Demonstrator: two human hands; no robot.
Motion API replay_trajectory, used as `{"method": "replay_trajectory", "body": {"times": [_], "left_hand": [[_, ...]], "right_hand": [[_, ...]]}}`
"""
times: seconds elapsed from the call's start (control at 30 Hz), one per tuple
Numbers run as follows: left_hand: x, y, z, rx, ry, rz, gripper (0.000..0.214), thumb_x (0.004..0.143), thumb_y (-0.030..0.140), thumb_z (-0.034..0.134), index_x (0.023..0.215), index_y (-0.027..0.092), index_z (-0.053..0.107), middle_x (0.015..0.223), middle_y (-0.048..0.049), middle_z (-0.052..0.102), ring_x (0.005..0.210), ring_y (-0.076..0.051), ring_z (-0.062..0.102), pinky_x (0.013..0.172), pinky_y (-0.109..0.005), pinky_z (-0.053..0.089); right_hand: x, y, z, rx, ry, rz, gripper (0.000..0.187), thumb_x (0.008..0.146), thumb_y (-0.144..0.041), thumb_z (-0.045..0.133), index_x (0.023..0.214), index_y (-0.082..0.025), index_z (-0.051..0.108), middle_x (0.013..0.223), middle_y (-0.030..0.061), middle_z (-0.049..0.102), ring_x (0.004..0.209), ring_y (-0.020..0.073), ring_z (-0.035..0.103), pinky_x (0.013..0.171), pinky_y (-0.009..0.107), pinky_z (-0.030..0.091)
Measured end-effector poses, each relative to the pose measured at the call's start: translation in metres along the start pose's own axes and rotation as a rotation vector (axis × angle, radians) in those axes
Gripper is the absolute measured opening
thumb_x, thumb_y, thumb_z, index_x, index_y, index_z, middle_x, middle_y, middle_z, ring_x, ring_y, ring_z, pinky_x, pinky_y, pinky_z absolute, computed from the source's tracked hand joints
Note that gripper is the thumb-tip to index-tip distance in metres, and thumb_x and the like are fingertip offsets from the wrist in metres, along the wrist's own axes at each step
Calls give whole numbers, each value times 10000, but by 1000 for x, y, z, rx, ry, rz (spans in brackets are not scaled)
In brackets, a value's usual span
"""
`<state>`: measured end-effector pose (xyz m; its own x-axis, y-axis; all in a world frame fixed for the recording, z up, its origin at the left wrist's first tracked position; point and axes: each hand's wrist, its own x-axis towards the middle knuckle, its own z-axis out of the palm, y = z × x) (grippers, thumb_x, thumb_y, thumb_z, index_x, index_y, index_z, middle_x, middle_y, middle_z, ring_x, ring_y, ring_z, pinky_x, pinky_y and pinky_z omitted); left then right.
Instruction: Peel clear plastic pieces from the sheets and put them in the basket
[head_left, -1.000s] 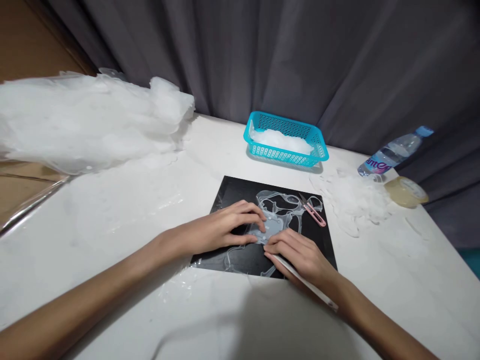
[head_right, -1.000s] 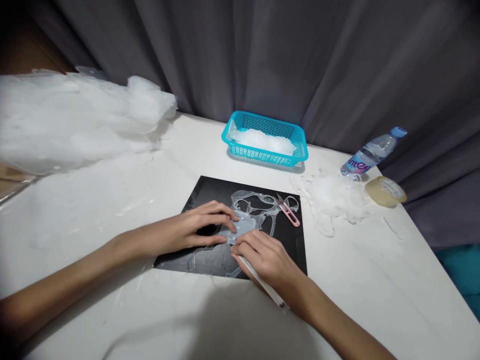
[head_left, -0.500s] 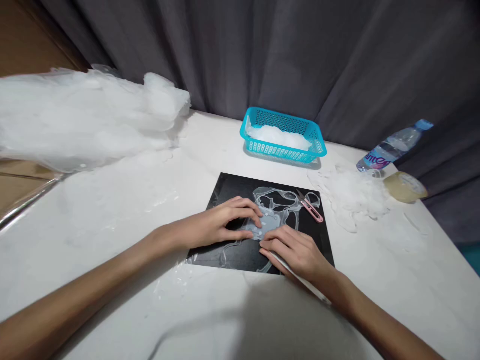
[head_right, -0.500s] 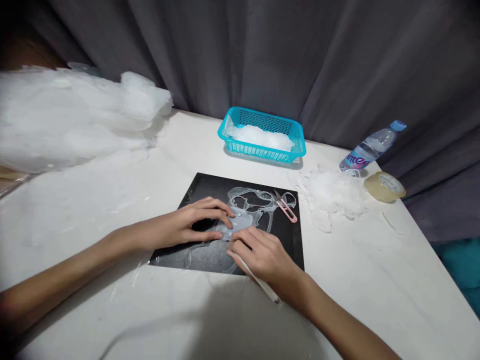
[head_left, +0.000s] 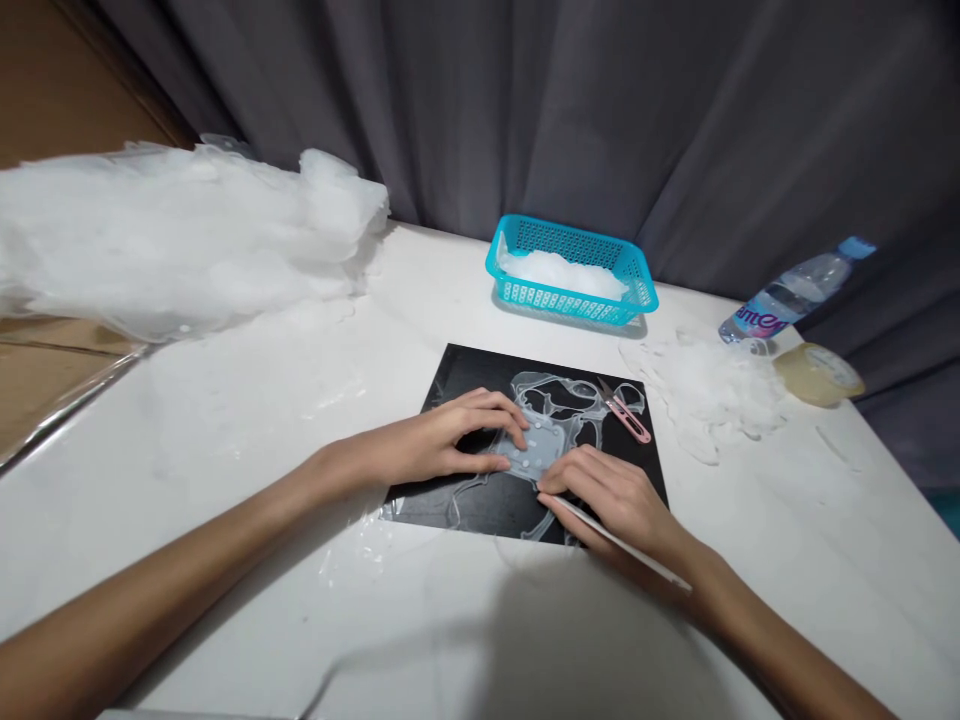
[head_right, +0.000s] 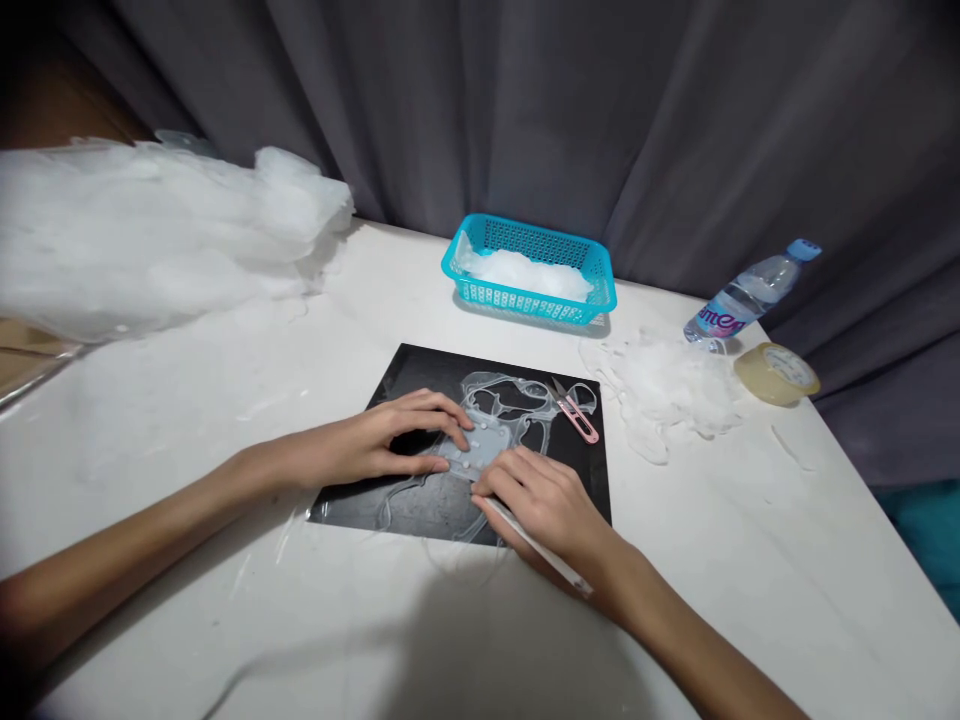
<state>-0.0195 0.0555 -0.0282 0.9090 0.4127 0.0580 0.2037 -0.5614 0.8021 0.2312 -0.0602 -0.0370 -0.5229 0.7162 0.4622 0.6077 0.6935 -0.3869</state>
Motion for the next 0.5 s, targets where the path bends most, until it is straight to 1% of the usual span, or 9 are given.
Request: {"method": "replay_trajectory", "body": {"times": [0.13, 0.27, 0.5], "left_hand": [[0, 0, 1, 5, 3, 5, 234, 1014, 307, 652, 1236, 256, 705, 1382, -96, 595, 1336, -253, 526, 1145, -385, 403], [-1, 2, 1, -12, 29, 7, 233, 995, 295, 680, 1222, 264, 723, 1362, -93, 620, 1312, -263, 554, 1131, -397, 422], [1, -1, 3, -39, 51, 22, 230, 982, 286, 697, 1208, 266, 731, 1338, -93, 630, 1299, -258, 557, 1123, -397, 426]], "right_hand": [[0, 1, 1, 29, 0, 17, 34, 997, -154, 641, 992, -182, 622, 920, 35, 729, 848, 167, 687, 793, 287, 523], [0, 0, 3, 41, 10, 30, 27, 999, -168, 651, 1014, -186, 636, 919, 28, 735, 847, 166, 682, 806, 301, 523], [1, -3, 12, -63, 82, -47, 50, 972, -136, 675, 1004, -163, 649, 891, 46, 733, 817, 173, 675, 773, 304, 533]]}}
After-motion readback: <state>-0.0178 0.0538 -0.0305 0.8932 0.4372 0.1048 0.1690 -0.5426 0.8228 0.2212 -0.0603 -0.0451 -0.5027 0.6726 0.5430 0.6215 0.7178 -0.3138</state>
